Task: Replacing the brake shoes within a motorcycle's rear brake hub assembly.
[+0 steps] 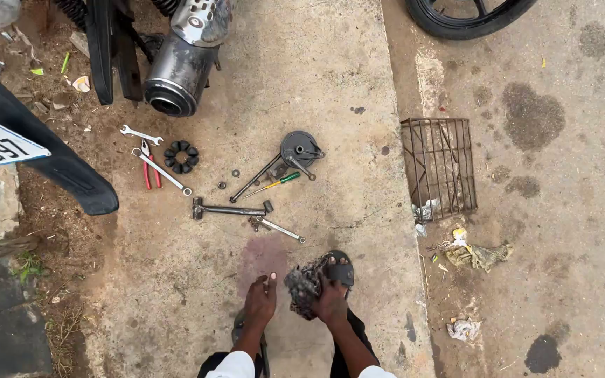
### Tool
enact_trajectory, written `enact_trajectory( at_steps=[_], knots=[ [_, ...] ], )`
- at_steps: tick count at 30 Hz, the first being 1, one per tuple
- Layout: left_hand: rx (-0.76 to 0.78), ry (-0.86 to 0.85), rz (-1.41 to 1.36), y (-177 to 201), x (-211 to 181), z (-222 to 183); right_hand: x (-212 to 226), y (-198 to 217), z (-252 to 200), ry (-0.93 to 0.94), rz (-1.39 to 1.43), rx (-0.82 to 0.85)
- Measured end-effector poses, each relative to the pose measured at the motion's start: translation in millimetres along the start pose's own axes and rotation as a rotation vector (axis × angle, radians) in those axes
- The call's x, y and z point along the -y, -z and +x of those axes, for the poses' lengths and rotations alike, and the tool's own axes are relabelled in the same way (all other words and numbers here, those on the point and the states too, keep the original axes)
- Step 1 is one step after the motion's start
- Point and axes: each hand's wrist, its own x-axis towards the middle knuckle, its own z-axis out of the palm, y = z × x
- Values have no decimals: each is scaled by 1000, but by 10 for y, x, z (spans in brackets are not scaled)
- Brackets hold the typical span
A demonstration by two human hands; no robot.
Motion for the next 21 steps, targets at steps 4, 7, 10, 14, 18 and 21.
enact_trajectory(
  at_steps=[4,7,10,14,18,21],
  knots=[
    [-250,172,-476,-827,224,551,88,465,1321,-159,-356,233],
    [-34,153,-773,-927,-73,538,-119,12,2555,-59,-407,100],
    [74,246,-778,-1224,130,593,293,-2,3054,217,-402,-275],
    [278,696,-1033,-1304,83,1056,725,-99,3755,474,-474,-604],
    [92,-126,-880,-811,-113,1446,1086,-103,3922,378,-495,-580],
    [14,-27,-723,-397,-147,1797,1165,-73,4275,286,-634,-385]
  ],
)
